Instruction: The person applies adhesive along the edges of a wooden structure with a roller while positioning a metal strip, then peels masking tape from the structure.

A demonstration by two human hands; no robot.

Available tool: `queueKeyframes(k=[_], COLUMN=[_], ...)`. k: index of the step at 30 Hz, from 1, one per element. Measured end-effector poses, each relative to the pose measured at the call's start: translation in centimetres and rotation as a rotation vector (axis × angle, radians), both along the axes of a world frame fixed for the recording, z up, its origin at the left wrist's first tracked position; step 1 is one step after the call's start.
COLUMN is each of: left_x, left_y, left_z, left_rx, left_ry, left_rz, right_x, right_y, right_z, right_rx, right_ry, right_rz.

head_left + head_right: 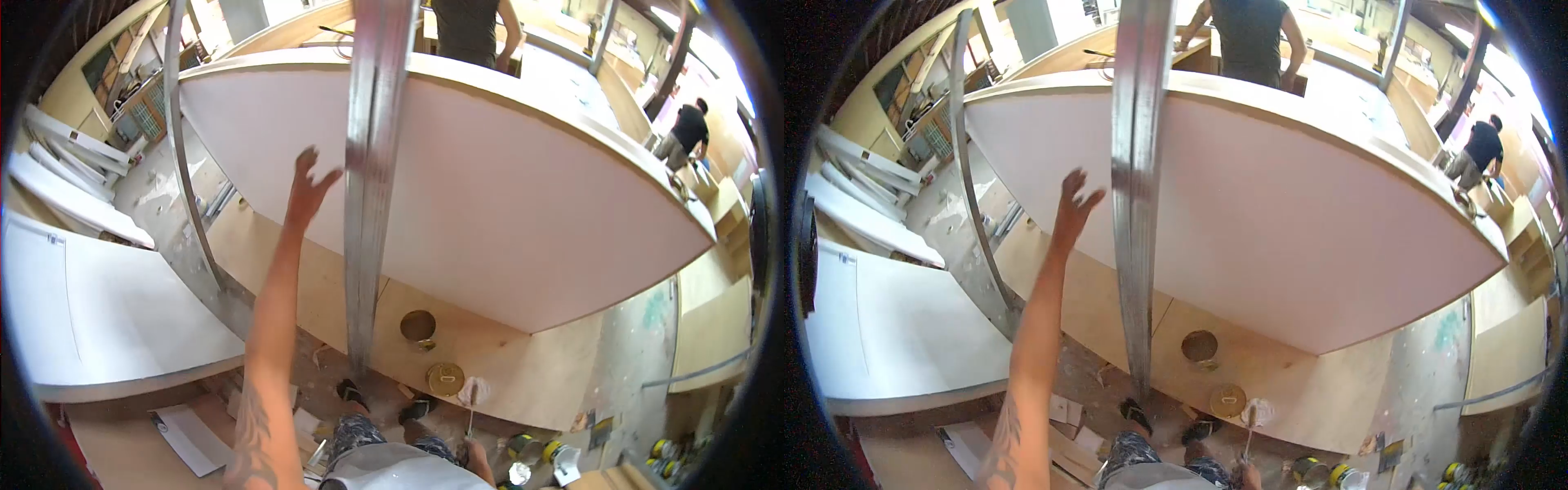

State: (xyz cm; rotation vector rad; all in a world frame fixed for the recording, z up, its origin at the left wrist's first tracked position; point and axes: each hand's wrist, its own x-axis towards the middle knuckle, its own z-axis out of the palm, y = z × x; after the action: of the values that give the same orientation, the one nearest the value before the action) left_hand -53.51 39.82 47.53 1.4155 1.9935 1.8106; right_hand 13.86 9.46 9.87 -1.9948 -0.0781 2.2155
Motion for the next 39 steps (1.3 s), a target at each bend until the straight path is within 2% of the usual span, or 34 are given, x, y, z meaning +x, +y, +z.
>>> queueKeyframes(k=[1, 3, 5, 6, 9, 13, 21, 23, 24, 25, 27, 28, 31, 33, 34, 36, 37, 39], left_x=[-3.7, -6.5, -5.3, -5.2, -3.8, -3.5, -3.4, -4.3, -4.7, -5.4, -8.4, -9.3, -9.7, -10.0, -10.0, -9.9, -8.9, -8.7], left_y=[3.1, 4.5, 6.1, 7.3, 9.8, 11.0, 3.3, -0.3, -2.4, -4.7, -10.0, -13.0, -20.1, -22.3, -23.2, -24.7, -25.8, -28.7], left_z=[0.7, 0.8, 2.1, 0.8, -0.3, -1.2, 3.2, 2.9, 2.3, 1.4, -3.4, -4.4, -0.8, 1.9, 2.8, 3.7, 4.0, 4.8], left_rx=[-0.020, -0.039, -0.293, -0.170, -0.189, -0.230, -0.264, -0.191, -0.139, -0.086, 0.028, 0.077, 0.143, 0.170, 0.193, 0.224, 0.268, 0.262], left_ry=[0.087, 0.170, -0.532, -0.607, -0.696, -0.596, -0.493, -0.377, -0.439, -0.502, -0.478, -0.477, -0.430, -0.417, -0.408, -0.396, -0.387, -0.408], left_rz=[-0.234, -0.467, -0.688, -0.825, -0.849, -0.808, -0.661, -0.673, -0.674, -0.670, -0.662, -0.672, -0.832, -0.998, -1.065, -1.136, -1.000, -0.965], right_x=[1.9, 4.5, 4.4, 3.8, 0.9, -4.4, -10.6, -10.9, -11.4, -12.7, -15.2, -18.1, -20.2, -21.6, -23.7, -25.2, -25.7, -25.7], right_y=[-1.4, -4.9, -6.9, -7.7, -10.5, -12.8, -13.0, -11.1, -9.2, -6.1, 0.6, 4.6, 11.7, 14.4, 16.4, 18.8, 19.3, 20.6], right_z=[-0.1, 0.4, 1.5, 2.2, 4.3, 6.0, 5.8, 4.1, 2.8, 3.1, 3.3, 6.2, -0.9, -5.9, -2.8, -6.5, -7.7, -9.5], right_rx=[0.016, 0.046, 0.065, 0.071, 0.076, 0.093, 0.228, 0.339, 0.417, 0.379, 0.524, 0.535, 0.958, 1.209, 1.027, 0.920, 0.894, 0.848], right_ry=[-0.076, -0.202, -0.291, -0.327, -0.402, -0.458, -0.494, -0.493, -0.488, -0.506, -0.434, -0.467, -0.389, -0.373, -0.484, -0.561, -0.554, -0.529], right_rz=[0.013, 0.036, 0.040, 0.030, -0.004, -0.033, 0.025, 0.100, 0.148, 0.190, 0.404, 0.472, 0.696, 0.757, 0.798, 0.897, 0.900, 1.172])
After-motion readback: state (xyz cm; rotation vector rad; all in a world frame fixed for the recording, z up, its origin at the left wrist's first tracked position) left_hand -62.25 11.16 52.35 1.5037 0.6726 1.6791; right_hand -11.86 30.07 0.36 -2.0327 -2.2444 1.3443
